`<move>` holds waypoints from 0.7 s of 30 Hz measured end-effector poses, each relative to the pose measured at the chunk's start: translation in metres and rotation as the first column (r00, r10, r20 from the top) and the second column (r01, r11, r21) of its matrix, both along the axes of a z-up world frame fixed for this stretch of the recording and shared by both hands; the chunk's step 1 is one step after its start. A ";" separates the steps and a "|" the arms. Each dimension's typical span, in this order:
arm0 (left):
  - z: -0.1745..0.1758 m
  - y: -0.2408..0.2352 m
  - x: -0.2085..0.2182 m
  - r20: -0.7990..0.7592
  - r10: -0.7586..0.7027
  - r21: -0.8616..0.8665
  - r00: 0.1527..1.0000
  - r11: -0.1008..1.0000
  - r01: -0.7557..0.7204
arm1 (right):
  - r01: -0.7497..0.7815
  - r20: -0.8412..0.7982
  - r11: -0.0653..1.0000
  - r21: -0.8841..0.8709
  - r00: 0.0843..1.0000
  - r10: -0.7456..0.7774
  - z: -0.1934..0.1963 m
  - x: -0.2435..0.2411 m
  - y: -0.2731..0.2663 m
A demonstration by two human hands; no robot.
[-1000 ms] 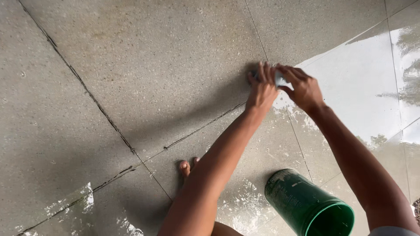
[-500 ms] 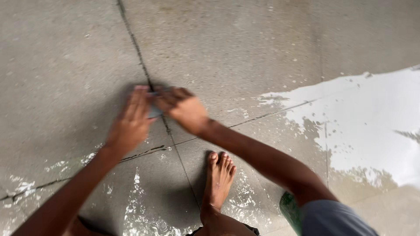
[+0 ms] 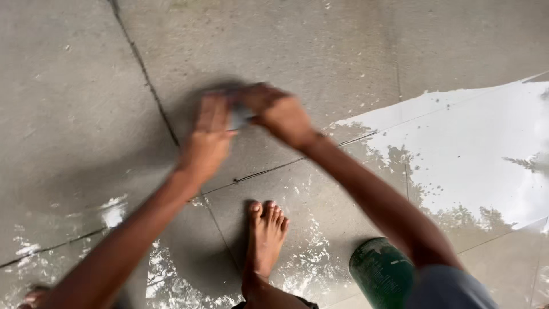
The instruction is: The person scrubs a tiled floor using a grey scrubbing tool and water from a green bucket. They pour water onto the floor and scrub the surface in circular and back-and-forth motions, focusing on the grout lines and tile surfaces.
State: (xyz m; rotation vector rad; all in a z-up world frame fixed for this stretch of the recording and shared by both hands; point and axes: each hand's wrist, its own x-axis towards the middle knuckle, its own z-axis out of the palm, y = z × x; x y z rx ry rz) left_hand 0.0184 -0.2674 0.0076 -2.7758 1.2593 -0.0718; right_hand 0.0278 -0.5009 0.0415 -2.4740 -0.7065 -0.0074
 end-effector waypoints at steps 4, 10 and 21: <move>0.019 -0.203 0.004 0.223 -0.111 -0.070 0.969 0.989 0.129 | 0.210 -0.194 0.975 -0.076 0.956 -0.221 0.028 -0.035 -0.173; 0.053 -0.368 0.010 0.109 0.051 -0.420 0.993 0.908 0.000 | 0.442 -0.068 0.874 -0.202 0.884 -0.463 0.046 -0.072 -0.297; 0.013 -0.106 0.057 0.137 -0.157 -0.153 0.978 0.972 0.177 | 0.237 -0.023 0.964 -0.122 0.970 -0.241 0.025 0.012 -0.076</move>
